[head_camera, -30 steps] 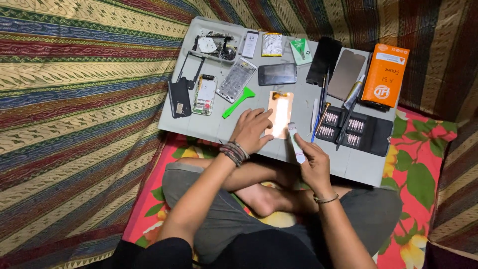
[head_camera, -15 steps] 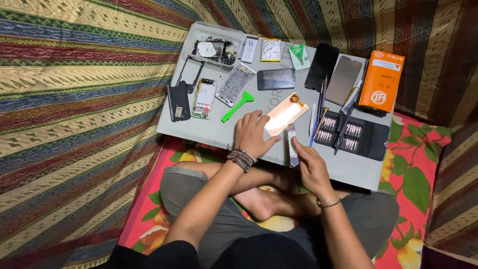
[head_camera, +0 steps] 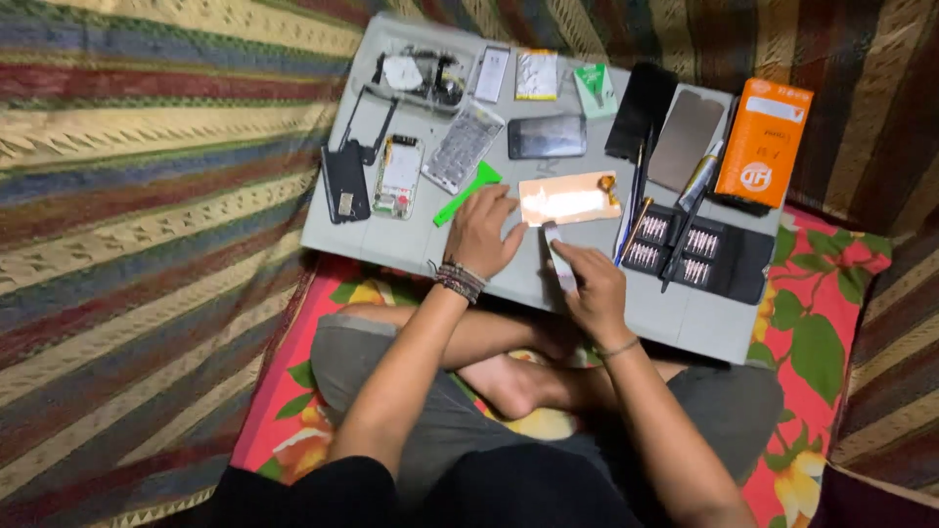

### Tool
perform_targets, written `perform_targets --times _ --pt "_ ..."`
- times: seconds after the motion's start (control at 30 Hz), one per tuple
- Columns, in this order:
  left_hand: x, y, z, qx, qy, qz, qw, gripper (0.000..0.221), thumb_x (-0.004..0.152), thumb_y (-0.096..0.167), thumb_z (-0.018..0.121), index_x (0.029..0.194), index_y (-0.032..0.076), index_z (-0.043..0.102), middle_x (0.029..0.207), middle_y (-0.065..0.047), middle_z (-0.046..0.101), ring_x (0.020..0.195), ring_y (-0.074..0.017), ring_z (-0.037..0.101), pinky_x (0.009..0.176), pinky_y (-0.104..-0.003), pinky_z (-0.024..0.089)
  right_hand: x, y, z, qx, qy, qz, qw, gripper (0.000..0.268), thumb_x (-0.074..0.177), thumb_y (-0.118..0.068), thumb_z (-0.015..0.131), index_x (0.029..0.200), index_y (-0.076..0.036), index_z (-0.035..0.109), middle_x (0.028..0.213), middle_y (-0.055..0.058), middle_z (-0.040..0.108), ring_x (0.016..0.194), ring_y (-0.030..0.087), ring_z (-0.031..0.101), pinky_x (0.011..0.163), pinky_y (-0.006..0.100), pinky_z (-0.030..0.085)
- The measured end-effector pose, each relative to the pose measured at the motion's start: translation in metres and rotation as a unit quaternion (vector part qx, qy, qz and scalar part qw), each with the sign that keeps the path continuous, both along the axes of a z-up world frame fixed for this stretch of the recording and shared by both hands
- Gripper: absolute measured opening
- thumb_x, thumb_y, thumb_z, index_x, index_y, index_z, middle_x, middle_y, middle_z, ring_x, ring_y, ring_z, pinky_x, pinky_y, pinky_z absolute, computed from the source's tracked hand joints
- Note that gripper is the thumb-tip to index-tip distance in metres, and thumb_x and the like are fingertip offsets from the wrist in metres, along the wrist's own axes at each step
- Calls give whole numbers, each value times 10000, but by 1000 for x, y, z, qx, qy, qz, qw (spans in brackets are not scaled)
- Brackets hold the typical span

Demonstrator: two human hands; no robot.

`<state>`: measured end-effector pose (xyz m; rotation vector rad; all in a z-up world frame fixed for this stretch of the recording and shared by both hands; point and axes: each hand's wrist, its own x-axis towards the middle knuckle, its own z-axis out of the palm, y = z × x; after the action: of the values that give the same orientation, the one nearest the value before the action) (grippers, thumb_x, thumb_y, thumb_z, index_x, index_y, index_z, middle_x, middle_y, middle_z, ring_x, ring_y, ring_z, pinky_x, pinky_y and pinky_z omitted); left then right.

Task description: Preparing a replacement phone screen by removing protective films and inspecting the part on a repair bench.

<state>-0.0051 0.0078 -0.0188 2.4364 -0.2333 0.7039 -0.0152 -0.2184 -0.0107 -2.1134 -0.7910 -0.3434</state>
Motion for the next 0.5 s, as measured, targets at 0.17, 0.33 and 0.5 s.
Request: perform_targets --times 0.17,0.33,0.5 --pt "1 1 -13 6 14 45 999 265 889 301 757 1071 112 720 1202 -74 633 1182 -278 593 956 -425 498 10 19 2 -52 -42 20 998 620 730 116 699 1297 -128 743 1139 96 751 1021 351 676 831 463 531" --pt "3 1 -15 29 16 50 998 321 880 343 741 1137 151 721 1200 -71 612 1196 -287 572 965 -443 483 11 30 12 -120 -84 -7 989 430 854 -9 704 1249 -170 757 1218 87 714 1117 344 620 819 443 473" --pt "4 -1 -11 59 35 51 996 356 922 374 697 1225 188 693 1213 -64 571 1202 -281 550 961 -426 460 17 28 5 -163 -136 -18 977 391 843 -133 797 1230 -160 748 1240 46 756 1133 295 650 927 444 473"
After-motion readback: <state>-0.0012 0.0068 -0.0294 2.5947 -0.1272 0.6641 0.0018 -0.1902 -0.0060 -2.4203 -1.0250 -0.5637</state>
